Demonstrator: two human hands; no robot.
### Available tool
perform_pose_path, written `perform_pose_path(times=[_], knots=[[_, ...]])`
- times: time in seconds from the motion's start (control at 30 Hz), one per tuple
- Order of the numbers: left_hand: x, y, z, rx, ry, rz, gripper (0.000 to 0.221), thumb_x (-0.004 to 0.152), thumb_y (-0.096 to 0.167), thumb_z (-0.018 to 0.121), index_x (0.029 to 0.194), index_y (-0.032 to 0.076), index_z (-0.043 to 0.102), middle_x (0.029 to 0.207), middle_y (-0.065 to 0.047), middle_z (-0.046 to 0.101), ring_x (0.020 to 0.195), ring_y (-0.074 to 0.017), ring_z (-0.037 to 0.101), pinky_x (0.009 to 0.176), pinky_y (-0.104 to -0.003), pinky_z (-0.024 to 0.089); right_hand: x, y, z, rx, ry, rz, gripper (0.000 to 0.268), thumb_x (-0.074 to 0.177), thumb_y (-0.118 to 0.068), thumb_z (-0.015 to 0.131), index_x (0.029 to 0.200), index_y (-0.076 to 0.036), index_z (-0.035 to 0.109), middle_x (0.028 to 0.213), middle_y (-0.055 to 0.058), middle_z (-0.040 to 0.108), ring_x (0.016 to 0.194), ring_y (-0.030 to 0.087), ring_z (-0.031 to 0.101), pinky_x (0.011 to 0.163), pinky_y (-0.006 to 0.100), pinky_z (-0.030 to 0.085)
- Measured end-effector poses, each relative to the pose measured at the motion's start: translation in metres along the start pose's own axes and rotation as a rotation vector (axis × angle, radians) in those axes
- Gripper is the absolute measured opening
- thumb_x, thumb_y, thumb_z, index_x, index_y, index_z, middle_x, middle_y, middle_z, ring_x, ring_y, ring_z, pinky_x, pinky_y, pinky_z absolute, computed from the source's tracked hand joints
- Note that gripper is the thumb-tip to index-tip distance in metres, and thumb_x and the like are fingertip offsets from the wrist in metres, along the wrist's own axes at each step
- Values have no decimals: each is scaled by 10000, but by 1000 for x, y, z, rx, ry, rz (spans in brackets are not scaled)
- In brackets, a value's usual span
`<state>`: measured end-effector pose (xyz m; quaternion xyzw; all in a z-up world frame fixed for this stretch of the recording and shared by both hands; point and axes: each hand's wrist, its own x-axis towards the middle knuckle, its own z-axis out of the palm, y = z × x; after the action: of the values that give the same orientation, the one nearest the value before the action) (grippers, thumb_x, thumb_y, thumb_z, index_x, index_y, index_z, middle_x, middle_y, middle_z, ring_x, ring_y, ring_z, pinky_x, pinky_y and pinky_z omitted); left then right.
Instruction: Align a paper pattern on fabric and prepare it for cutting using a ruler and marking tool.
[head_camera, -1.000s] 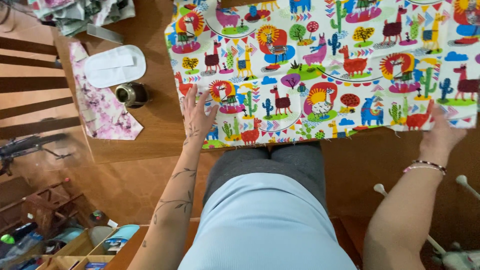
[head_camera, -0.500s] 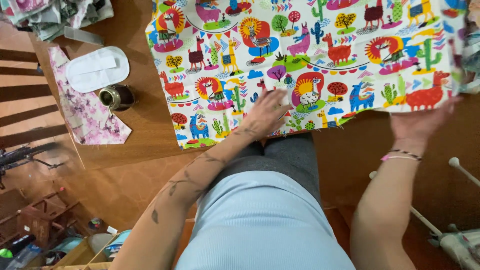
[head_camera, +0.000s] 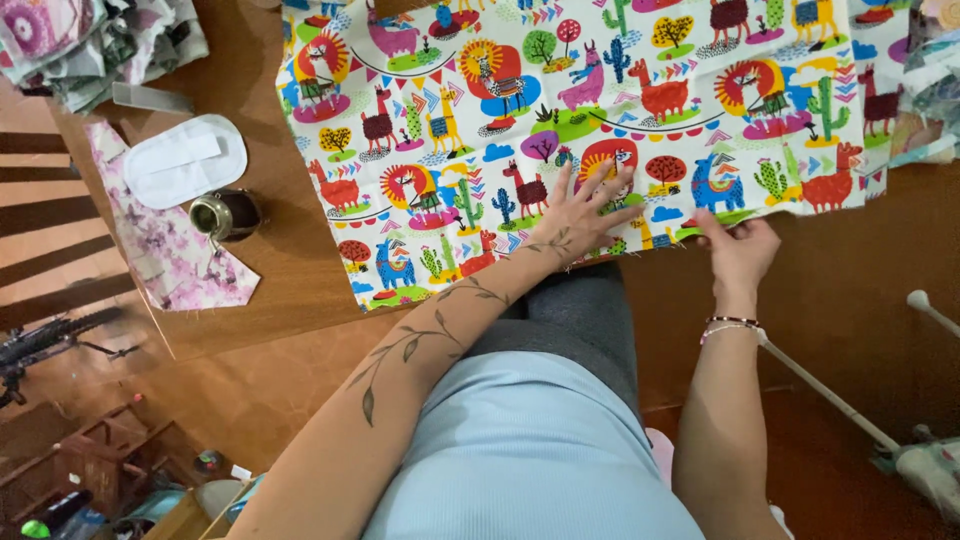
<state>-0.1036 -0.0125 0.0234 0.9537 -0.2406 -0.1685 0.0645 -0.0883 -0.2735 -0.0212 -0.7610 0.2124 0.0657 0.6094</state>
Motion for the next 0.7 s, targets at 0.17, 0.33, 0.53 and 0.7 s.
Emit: perform_pose_path(times=[0.17, 0.33, 0.53, 0.7], knots=[[-1, -5, 16, -51, 76, 2, 716, 988, 537, 699, 1578, 471, 297, 1700, -41, -4, 1564, -308, -37, 1197, -735, 42, -5, 4, 2, 37, 136, 62, 376, 945, -166, 847, 1164, -1, 588, 895, 49, 627, 697, 77, 691, 681, 200, 670], [-7, -9, 17, -46, 104, 27, 692, 1041, 572, 635, 1598, 473, 237, 1705, -30, -2, 1570, -285, -23, 1207, -701, 0, 4, 22, 7, 34, 295, 0, 180, 1046, -216, 678, 1024, -40, 648, 791, 61, 639, 628, 98, 705, 582, 206, 670], [-11, -16, -1, 6, -1, 58, 658, 1048, 690, 435, 1608, 473, 166, 1709, -28, -15, 1558, -250, -64, 1222, -651, -13, 10, 32, 2, 85, 331, -17, 189, 1068, -249, 594, 1038, -71, 651, 822, 85, 654, 657, 138, 728, 607, 272, 696], [-15, -28, 21, 76, 61, 131, 815, 1030, 736, 506, 1632, 342, 123, 1681, -108, 18, 1545, -297, 0, 1229, -628, 51, 10, 29, -3, -58, 290, -5, 147, 1088, -187, 606, 974, -106, 650, 825, -4, 666, 715, 53, 642, 632, 205, 615]])
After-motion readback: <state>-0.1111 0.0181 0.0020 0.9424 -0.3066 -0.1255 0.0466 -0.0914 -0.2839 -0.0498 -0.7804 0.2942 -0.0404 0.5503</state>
